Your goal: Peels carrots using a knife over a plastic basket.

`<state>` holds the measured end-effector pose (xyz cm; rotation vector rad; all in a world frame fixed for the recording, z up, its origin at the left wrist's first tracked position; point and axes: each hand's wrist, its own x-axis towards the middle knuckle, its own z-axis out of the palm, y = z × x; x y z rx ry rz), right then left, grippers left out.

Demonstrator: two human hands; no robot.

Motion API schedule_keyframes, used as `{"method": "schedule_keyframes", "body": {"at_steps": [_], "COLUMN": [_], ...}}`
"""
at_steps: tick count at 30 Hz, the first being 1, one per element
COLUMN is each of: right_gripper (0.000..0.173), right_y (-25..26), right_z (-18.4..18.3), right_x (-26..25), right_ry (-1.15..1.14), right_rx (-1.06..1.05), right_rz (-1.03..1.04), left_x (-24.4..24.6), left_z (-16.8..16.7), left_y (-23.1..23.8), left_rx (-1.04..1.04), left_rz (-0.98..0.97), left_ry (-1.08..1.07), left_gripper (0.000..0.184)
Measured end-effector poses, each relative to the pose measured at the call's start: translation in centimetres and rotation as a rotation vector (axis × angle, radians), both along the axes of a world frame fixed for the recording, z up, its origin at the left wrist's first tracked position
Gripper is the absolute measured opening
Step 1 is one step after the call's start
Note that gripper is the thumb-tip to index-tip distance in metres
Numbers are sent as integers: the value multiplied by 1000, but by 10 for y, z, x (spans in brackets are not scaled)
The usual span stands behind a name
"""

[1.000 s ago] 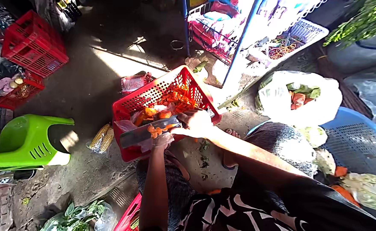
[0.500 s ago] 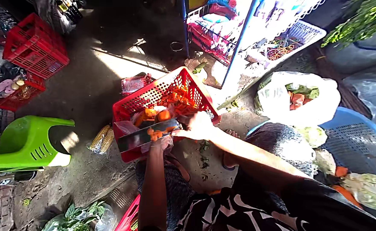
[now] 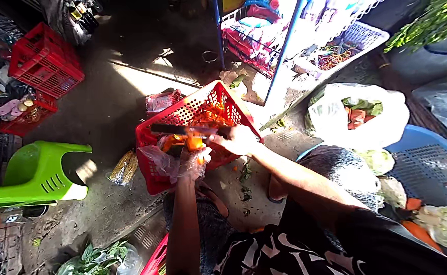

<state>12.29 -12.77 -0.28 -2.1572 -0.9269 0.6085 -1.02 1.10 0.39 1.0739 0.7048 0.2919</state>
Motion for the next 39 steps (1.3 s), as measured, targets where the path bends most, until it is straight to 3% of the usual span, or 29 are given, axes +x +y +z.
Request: {"method": "schedule_keyframes", "body": {"at_steps": [3,6,8,11,13,14,18,22,23,27,29,33,37,39], "right_gripper": [80,82,82,74,69,70,81,91,90,84,82,81,84,78], "right_y": [2,7,8,3,-1,-3,-6,2,2,1,-3,-3,0,-2], "right_z": [2,-10,-12,-7,0,-1,1,-9,-14,-20,-8,1,-14,-6], "right_x": [-18,-5,14,9,0,-4,-19,-22,-17,19,9,-17,11,11], "right_ry": [-128,-13,72,76,57,9,-260,-483,-442,-35,-41,-116,33,31], "right_rx": [67,-132,-226,-94,-5,33,203,191,137,-127,-46,37,-170,-98], "right_rz": [131,29,-95,-110,-38,3,113,160,141,-73,-58,112,-30,-54], "left_x": [2,-7,-12,-8,-1,3,8,6,9,11,13,16,16,17], "left_z": [0,-8,-14,-10,-2,1,7,-1,1,1,3,6,5,3], "left_y": [-1,-1,6,13,14,12,-9,-15,-16,-11,-6,-14,-15,-8], "left_rx": [-102,-117,-157,-279,-302,-290,-145,-17,19,35,6,27,1,-22], "left_rz": [97,-4,-94,-60,-10,43,244,211,194,144,181,234,192,193], "left_ry": [32,-120,-251,-279,-177,-110,108,164,211,179,186,256,124,100], "left_gripper": [18,20,36,29,62,66,27,21,21,52,51,22,47,51]}}
